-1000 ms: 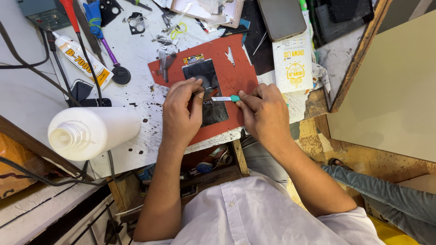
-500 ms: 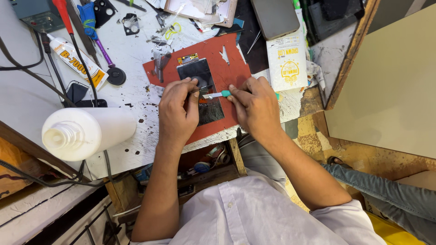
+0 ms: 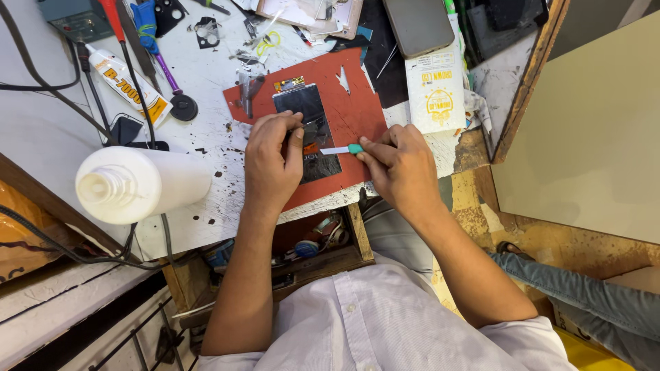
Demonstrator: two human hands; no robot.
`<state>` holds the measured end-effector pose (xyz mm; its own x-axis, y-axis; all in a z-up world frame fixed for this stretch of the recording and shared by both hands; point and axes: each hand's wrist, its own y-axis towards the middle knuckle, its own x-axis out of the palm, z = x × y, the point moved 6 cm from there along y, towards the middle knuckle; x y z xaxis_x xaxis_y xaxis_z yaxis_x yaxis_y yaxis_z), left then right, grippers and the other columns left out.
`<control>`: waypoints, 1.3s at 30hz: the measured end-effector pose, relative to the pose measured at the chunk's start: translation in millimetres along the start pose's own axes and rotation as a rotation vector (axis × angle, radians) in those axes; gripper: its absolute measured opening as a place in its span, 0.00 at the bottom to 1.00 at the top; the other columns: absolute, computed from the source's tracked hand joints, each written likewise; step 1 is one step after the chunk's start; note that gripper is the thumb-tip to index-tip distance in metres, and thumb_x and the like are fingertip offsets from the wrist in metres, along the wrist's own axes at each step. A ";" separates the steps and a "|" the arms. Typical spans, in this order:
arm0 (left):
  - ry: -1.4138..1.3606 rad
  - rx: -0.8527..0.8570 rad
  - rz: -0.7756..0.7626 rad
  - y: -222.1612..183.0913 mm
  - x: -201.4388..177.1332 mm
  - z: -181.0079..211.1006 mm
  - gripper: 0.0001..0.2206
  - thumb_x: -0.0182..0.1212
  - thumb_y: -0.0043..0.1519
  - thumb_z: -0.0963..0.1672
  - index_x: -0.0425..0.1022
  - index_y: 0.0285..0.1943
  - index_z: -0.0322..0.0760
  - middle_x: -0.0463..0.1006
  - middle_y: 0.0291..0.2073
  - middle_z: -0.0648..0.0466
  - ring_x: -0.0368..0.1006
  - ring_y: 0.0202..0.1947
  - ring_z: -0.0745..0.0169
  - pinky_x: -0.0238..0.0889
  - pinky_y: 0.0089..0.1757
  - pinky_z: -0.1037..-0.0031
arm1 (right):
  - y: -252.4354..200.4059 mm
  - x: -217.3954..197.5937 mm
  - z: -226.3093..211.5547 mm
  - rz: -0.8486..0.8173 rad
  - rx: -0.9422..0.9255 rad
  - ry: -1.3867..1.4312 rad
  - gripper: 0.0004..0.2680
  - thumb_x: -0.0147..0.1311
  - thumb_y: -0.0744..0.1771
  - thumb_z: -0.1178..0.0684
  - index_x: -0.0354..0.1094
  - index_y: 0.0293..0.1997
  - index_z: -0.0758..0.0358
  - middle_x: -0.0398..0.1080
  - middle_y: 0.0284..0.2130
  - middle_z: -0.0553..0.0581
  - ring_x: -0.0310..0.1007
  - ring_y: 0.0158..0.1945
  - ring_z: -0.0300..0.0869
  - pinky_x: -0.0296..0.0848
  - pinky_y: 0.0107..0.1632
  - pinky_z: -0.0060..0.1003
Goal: The person scrapes adhesive and debris from a mobile phone screen using a small metal tool while holding the screen on a red work mat.
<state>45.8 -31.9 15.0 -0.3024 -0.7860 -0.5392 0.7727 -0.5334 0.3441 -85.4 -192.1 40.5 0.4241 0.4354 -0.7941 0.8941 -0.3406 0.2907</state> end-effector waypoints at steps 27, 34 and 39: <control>0.049 0.002 -0.026 2.4 1.4 6.0 0.00 0.59 0.65 0.36 0.74 0.41 0.29 0.82 0.44 0.47 0.75 0.54 0.47 0.68 0.53 0.59 | 31.2 13.7 -3.7 0.022 -0.138 0.016 0.06 0.67 0.65 0.58 0.81 0.45 0.63 0.68 0.32 0.53 0.62 0.37 0.47 0.65 0.41 0.41; 0.055 0.021 -0.009 2.3 1.8 6.0 0.01 0.60 0.65 0.37 0.74 0.43 0.28 0.81 0.42 0.46 0.75 0.53 0.46 0.68 0.53 0.59 | 46.9 7.9 -2.1 -0.010 -0.274 0.042 0.09 0.68 0.64 0.57 0.81 0.47 0.62 0.68 0.33 0.54 0.63 0.38 0.48 0.65 0.41 0.41; 0.048 0.026 0.004 1.7 0.7 6.4 0.02 0.60 0.66 0.37 0.75 0.44 0.28 0.81 0.43 0.46 0.75 0.52 0.46 0.68 0.52 0.59 | 48.5 6.9 -1.3 -0.019 -0.300 0.069 0.09 0.69 0.64 0.56 0.80 0.47 0.62 0.68 0.34 0.54 0.63 0.39 0.48 0.66 0.42 0.41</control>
<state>43.3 -35.3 20.1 -0.2713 -0.7725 -0.5741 0.7593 -0.5384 0.3656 -39.0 -204.5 49.8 0.4069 0.4985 -0.7655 0.8999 -0.0750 0.4295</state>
